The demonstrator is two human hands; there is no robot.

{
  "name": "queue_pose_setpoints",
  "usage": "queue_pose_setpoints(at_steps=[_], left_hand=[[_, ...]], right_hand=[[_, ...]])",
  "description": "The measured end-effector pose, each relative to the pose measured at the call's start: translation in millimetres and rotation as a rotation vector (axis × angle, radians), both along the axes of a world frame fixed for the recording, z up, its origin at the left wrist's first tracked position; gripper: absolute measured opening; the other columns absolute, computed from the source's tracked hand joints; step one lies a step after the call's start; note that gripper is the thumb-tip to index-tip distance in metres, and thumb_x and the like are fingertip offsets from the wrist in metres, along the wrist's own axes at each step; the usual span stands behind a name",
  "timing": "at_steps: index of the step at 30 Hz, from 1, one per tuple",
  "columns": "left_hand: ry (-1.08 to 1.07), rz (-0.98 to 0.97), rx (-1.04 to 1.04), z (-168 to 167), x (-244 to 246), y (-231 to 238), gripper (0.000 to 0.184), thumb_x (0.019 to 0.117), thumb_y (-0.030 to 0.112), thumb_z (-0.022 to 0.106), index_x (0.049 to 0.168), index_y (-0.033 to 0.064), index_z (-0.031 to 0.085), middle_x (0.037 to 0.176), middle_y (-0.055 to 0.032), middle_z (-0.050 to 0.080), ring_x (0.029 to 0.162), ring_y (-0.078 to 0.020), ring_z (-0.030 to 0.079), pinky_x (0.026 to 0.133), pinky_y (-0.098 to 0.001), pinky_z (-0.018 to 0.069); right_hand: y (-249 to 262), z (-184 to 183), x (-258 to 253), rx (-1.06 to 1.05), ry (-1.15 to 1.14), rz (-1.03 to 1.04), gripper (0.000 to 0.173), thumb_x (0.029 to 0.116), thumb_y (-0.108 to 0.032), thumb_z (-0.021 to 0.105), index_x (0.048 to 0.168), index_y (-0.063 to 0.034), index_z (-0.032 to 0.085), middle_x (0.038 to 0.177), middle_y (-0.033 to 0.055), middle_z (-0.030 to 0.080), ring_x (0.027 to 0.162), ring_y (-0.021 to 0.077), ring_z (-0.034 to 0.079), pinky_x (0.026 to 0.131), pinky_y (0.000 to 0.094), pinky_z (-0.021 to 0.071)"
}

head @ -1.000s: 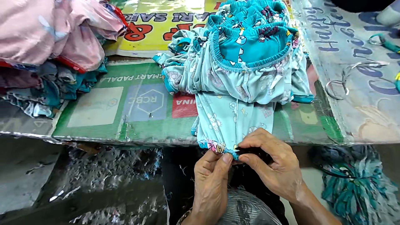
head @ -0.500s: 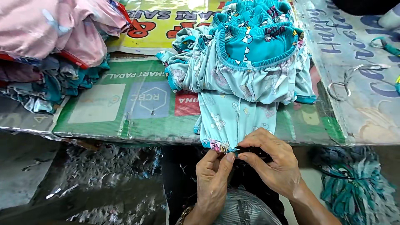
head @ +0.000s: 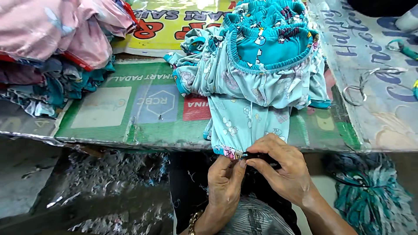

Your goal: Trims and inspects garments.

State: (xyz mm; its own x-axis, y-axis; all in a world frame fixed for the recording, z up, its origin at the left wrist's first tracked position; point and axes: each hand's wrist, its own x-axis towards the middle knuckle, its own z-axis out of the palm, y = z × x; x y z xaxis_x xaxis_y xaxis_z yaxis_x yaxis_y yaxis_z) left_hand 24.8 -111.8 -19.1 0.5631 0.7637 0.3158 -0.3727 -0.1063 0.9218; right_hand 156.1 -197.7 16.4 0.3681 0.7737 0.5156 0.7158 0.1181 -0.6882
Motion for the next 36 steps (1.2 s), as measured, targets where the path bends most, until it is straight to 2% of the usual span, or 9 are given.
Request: queue_pose_setpoints(at_steps=[14, 17, 20, 22, 24, 27, 29, 33, 36], left_hand=[[0.083, 0.052, 0.126, -5, 0, 3, 0.010, 0.0975, 0.007, 0.065, 0.101, 0.0022, 0.072, 0.099, 0.0015, 0.072, 0.097, -0.0023, 0.069, 0.088, -0.0201, 0.0578], [0.062, -0.024, -0.008, -2, -5, 1, 0.010, 0.0986, 0.006, 0.062, 0.103, 0.0040, 0.071, 0.099, 0.0040, 0.073, 0.094, -0.0020, 0.069, 0.086, -0.0204, 0.0587], [0.126, -0.226, -0.148, -11, -28, 6, 0.021, 0.1049, 0.018, 0.057, 0.107, 0.0035, 0.072, 0.099, -0.0049, 0.078, 0.089, -0.0146, 0.076, 0.083, -0.0321, 0.0644], [0.277, -0.248, 0.102, -25, -47, 11, 0.025, 0.1064, 0.021, 0.055, 0.107, 0.0028, 0.072, 0.097, -0.0047, 0.077, 0.085, -0.0102, 0.076, 0.077, -0.0267, 0.0648], [0.358, -0.077, 0.542, -35, -59, 17, 0.016, 0.1046, 0.021, 0.059, 0.109, 0.0108, 0.071, 0.102, 0.0005, 0.073, 0.095, -0.0033, 0.069, 0.086, -0.0188, 0.0569], [0.382, 0.202, 0.977, -28, -56, 36, 0.023, 0.1006, 0.026, 0.065, 0.123, 0.0244, 0.061, 0.128, 0.0041, 0.062, 0.122, -0.0121, 0.057, 0.107, -0.0341, 0.0421], [0.443, 0.291, 1.165, -20, -46, 56, 0.030, 0.1001, 0.030, 0.065, 0.128, 0.0261, 0.056, 0.135, 0.0018, 0.058, 0.129, -0.0161, 0.053, 0.112, -0.0410, 0.0347], [0.421, 0.226, 1.204, -5, -37, 91, 0.014, 0.1023, 0.026, 0.063, 0.113, 0.0176, 0.066, 0.106, -0.0024, 0.070, 0.108, -0.0162, 0.063, 0.106, -0.0422, 0.0378], [0.354, 0.108, 1.027, 10, -36, 94, 0.012, 0.1034, 0.028, 0.061, 0.105, 0.0183, 0.068, 0.112, 0.0015, 0.068, 0.121, -0.0144, 0.058, 0.110, -0.0379, 0.0379]], right_hand=[[3, -7, -2, 0.013, 0.083, 0.033, 0.019, 0.1011, -0.022, 0.066, 0.100, -0.0042, 0.073, 0.095, 0.0029, 0.071, 0.086, -0.0001, 0.065, 0.075, 0.0123, 0.0525], [-1, -7, 0, 0.063, 0.370, 0.117, 0.016, 0.0989, -0.018, 0.068, 0.102, -0.0027, 0.072, 0.095, 0.0003, 0.070, 0.086, -0.0013, 0.065, 0.075, 0.0124, 0.0554], [-17, -5, 9, 0.114, 0.569, 0.155, 0.020, 0.0985, -0.024, 0.069, 0.111, -0.0073, 0.069, 0.100, -0.0053, 0.068, 0.083, -0.0029, 0.062, 0.071, 0.0128, 0.0535], [-32, -6, 12, 0.077, 0.491, 0.103, 0.025, 0.0984, -0.029, 0.069, 0.114, -0.0099, 0.068, 0.102, -0.0071, 0.066, 0.085, -0.0052, 0.059, 0.072, 0.0099, 0.0504], [-44, -13, 8, 0.007, 0.330, 0.029, 0.034, 0.0954, -0.036, 0.073, 0.119, -0.0124, 0.065, 0.102, -0.0062, 0.063, 0.085, -0.0076, 0.056, 0.070, 0.0066, 0.0471], [-43, -28, -6, -0.102, -0.157, -0.180, 0.044, 0.0923, -0.049, 0.074, 0.116, -0.0153, 0.059, 0.091, 0.0029, 0.061, 0.073, 0.0068, 0.057, 0.060, 0.0178, 0.0463], [-38, -37, -12, -0.149, -0.446, -0.297, 0.036, 0.0945, -0.044, 0.071, 0.111, -0.0129, 0.063, 0.085, 0.0068, 0.063, 0.068, 0.0183, 0.061, 0.056, 0.0284, 0.0475], [-41, -32, -4, -0.164, -0.458, -0.342, 0.011, 0.0963, -0.022, 0.065, 0.099, -0.0119, 0.068, 0.083, 0.0079, 0.063, 0.065, 0.0172, 0.061, 0.052, 0.0277, 0.0473], [-47, -19, 5, -0.067, -0.082, -0.205, 0.012, 0.1030, -0.024, 0.061, 0.102, -0.0123, 0.065, 0.101, 0.0039, 0.061, 0.082, 0.0008, 0.060, 0.067, 0.0115, 0.0500]])
